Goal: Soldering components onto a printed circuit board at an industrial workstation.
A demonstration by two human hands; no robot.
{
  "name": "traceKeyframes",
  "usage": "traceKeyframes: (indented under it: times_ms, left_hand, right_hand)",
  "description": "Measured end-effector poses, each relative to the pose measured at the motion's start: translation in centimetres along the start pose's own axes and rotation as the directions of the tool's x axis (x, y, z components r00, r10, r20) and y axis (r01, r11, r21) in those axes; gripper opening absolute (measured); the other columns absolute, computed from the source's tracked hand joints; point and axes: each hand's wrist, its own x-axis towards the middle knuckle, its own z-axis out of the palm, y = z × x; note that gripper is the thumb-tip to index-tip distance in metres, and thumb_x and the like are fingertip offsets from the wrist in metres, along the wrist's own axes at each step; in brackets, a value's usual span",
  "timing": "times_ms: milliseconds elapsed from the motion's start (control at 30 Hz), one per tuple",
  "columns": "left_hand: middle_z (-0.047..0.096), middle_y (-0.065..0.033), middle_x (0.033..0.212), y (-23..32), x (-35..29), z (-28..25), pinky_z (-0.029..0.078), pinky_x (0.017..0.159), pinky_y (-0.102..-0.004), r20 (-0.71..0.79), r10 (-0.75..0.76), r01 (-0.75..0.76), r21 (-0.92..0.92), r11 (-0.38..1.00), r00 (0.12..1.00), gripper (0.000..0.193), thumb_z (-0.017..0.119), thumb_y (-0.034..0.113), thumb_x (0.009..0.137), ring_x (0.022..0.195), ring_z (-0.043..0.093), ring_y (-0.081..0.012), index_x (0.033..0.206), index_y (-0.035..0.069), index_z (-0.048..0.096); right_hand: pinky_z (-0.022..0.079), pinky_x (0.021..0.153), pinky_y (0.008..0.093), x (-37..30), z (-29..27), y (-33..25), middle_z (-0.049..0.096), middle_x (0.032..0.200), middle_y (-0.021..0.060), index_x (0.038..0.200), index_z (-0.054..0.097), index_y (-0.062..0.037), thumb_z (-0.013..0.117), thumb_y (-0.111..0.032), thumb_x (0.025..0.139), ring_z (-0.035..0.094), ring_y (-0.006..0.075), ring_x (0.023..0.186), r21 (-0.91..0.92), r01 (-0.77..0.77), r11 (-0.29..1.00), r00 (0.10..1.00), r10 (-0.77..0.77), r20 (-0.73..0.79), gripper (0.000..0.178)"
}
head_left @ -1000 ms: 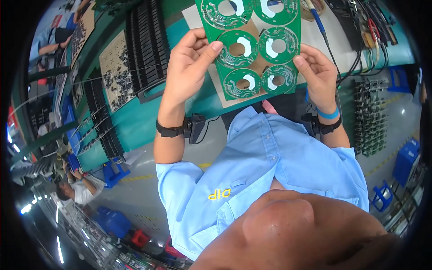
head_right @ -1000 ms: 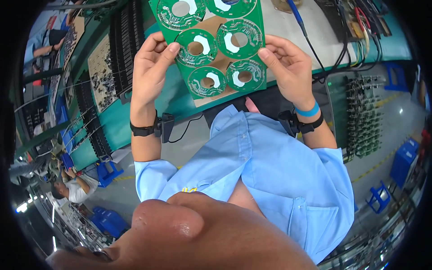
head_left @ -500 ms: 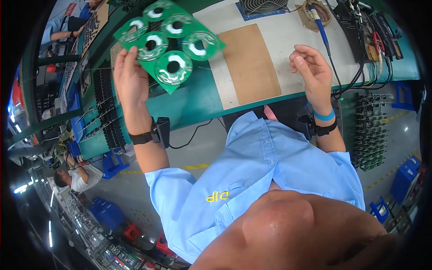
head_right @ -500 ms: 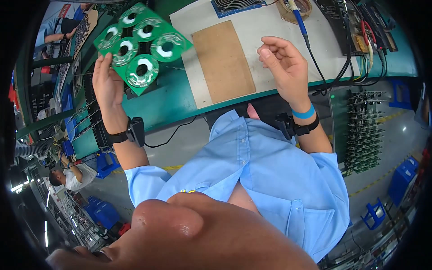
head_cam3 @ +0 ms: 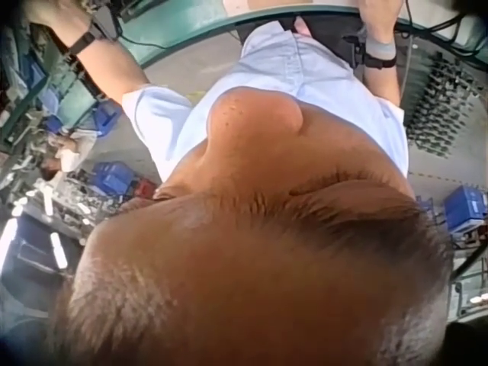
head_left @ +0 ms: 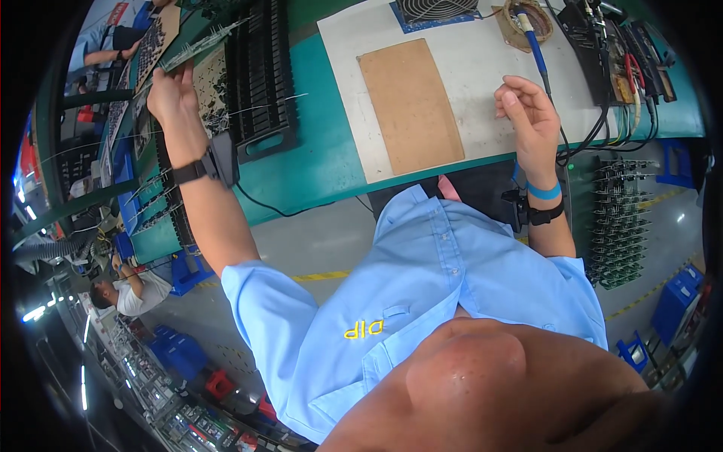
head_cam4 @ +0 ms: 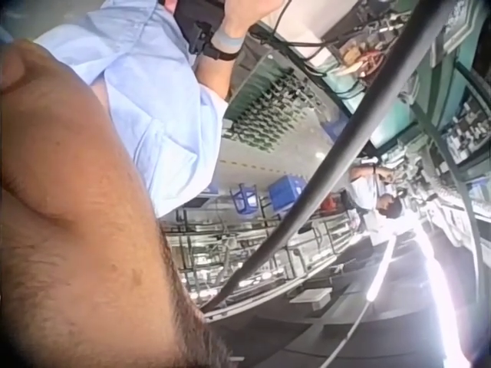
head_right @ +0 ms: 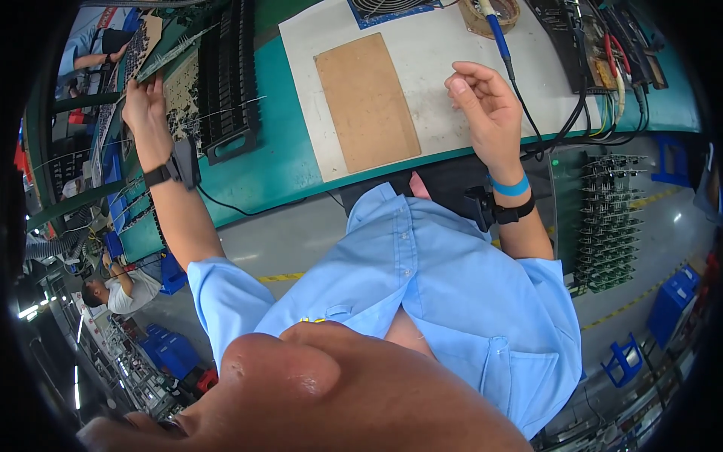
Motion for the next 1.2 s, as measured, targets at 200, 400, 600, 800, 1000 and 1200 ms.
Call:
traceKeyframes:
  times_ms: [200, 400, 600, 800, 1000, 1200]
  left_hand:
    - [0.059, -0.0279, 0.126, -2.0, 8.2, 1.5, 0.063, 0.090, -0.0630, -0.130, -0.054, 0.057, 0.019, 0.998, 0.990, 0.036, 0.047, 0.002, 0.106, 0.108, 0.066, -0.0462, 0.138, -0.012, 0.045]
    - [0.058, -0.0281, 0.119, -4.5, 12.9, 3.3, 0.064, 0.083, -0.0636, -0.125, -0.093, 0.094, 0.000, 0.996, 0.988, 0.037, 0.049, -0.005, 0.101, 0.096, 0.066, -0.0443, 0.138, -0.009, 0.047]
    - [0.056, -0.0302, 0.118, -5.5, 14.8, 5.0, 0.066, 0.079, -0.0611, -0.127, -0.107, 0.112, 0.031, 0.993, 0.986, 0.034, 0.049, -0.005, 0.101, 0.091, 0.066, -0.0438, 0.134, -0.008, 0.047]
    - [0.056, -0.0303, 0.117, -5.5, 14.4, 6.5, 0.068, 0.072, -0.0580, -0.161, -0.151, 0.164, 0.071, 0.984, 0.975, 0.032, 0.050, -0.002, 0.102, 0.089, 0.068, -0.0433, 0.133, -0.009, 0.044]
    - [0.057, -0.0287, 0.115, -5.6, 15.8, 7.6, 0.070, 0.069, -0.0557, -0.045, -0.202, 0.206, 0.094, 0.974, 0.978, 0.033, 0.053, 0.003, 0.104, 0.088, 0.069, -0.0413, 0.133, -0.009, 0.042]
    - [0.058, -0.0260, 0.115, -6.5, 14.3, 10.2, 0.070, 0.072, -0.0544, 0.145, -0.155, 0.127, 0.185, 0.975, 0.977, 0.030, 0.053, 0.006, 0.106, 0.087, 0.070, -0.0394, 0.133, -0.005, 0.044]
  right_hand:
    - [0.053, 0.083, 0.0272, -0.4, -0.2, 0.6, 0.069, 0.107, 0.0072, 0.131, 0.062, 0.0035, 0.064, -0.009, 0.105, 0.064, 0.0116, 0.095, -0.027, -0.010, 1.000, 1.000, 0.009, -0.019, 0.029]
    - [0.053, 0.085, 0.0270, -0.5, -0.1, 0.4, 0.069, 0.106, 0.0070, 0.130, 0.062, 0.0034, 0.064, -0.008, 0.105, 0.064, 0.0115, 0.095, -0.064, 0.003, 0.998, 1.000, -0.004, -0.020, 0.028]
    - [0.053, 0.085, 0.0270, -0.7, 0.1, 0.4, 0.068, 0.106, 0.0069, 0.130, 0.062, 0.0034, 0.064, -0.006, 0.104, 0.063, 0.0116, 0.094, -0.065, 0.008, 0.998, 1.000, -0.009, -0.015, 0.028]
    - [0.050, 0.088, 0.0234, -0.8, 0.0, 0.6, 0.069, 0.108, 0.0048, 0.128, 0.064, 0.0033, 0.068, -0.003, 0.102, 0.063, 0.0090, 0.098, -0.019, 0.002, 1.000, 1.000, -0.002, -0.016, 0.028]
    - [0.051, 0.087, 0.0247, -0.7, 0.2, 0.4, 0.068, 0.107, 0.0055, 0.129, 0.063, 0.0031, 0.067, -0.003, 0.103, 0.063, 0.0101, 0.097, -0.026, 0.014, 1.000, 1.000, -0.014, -0.006, 0.028]
    - [0.052, 0.086, 0.0269, -0.8, 0.2, 0.4, 0.068, 0.107, 0.0069, 0.131, 0.061, 0.0031, 0.064, -0.004, 0.104, 0.062, 0.0123, 0.096, -0.066, 0.008, 0.998, 1.000, -0.009, -0.017, 0.028]
